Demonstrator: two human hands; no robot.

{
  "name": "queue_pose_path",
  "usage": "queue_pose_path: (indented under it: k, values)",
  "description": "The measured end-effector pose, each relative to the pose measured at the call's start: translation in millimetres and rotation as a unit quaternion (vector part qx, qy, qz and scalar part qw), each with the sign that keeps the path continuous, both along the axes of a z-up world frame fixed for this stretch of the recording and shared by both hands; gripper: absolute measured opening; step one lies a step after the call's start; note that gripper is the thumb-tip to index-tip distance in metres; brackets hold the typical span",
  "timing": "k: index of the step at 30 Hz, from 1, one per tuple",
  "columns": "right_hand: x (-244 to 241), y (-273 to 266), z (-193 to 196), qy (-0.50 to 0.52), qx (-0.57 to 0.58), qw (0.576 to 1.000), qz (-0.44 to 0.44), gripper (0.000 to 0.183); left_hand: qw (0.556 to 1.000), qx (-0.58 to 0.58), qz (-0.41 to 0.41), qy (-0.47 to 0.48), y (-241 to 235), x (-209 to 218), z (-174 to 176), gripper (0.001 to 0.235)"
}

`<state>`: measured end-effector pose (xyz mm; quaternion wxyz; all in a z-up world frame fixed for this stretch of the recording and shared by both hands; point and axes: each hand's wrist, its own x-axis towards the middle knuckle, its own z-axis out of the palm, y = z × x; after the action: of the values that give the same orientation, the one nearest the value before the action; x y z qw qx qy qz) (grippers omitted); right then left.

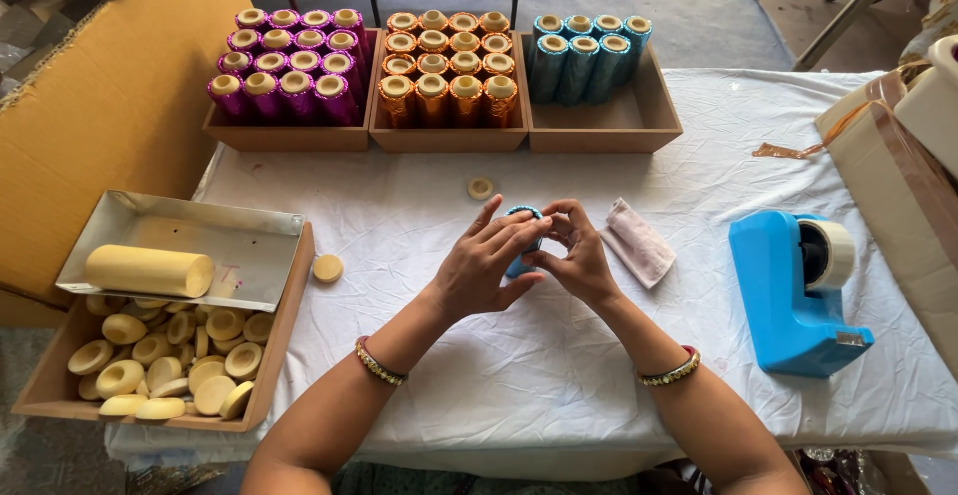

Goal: The person wraps a teal foil sheet around a cylindrical candle, secures it with tape, and places it in a box. They then pick up a beige candle and wipe it with a cloth.

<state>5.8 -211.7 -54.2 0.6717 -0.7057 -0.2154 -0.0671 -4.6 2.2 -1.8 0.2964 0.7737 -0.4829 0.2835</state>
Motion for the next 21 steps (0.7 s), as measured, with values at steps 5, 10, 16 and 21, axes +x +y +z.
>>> queue_pose_path:
  k: [5, 10, 16, 21]
  values:
    - [-4, 2, 2, -0.007, -0.001, 1.000, -0.001, 0.062, 1.000, -0.001, 0.010, 0.021, -4, -6, 6, 0.064]
    - [-1, 1, -1, -0.009, 0.011, 1.000, 0.003, 0.063, 1.000, -0.026, 0.003, 0.015, 0, -1, 6, 0.062]
    - [2, -4, -10, -0.005, -0.009, 1.000, 0.004, 0.062, 0.999, -0.047, 0.000, -0.006, 1, -1, 2, 0.048]
    - [5, -4, -13, -0.004, -0.002, 1.000, -0.001, 0.061, 0.999, -0.019, 0.015, 0.022, -4, -3, 8, 0.047]
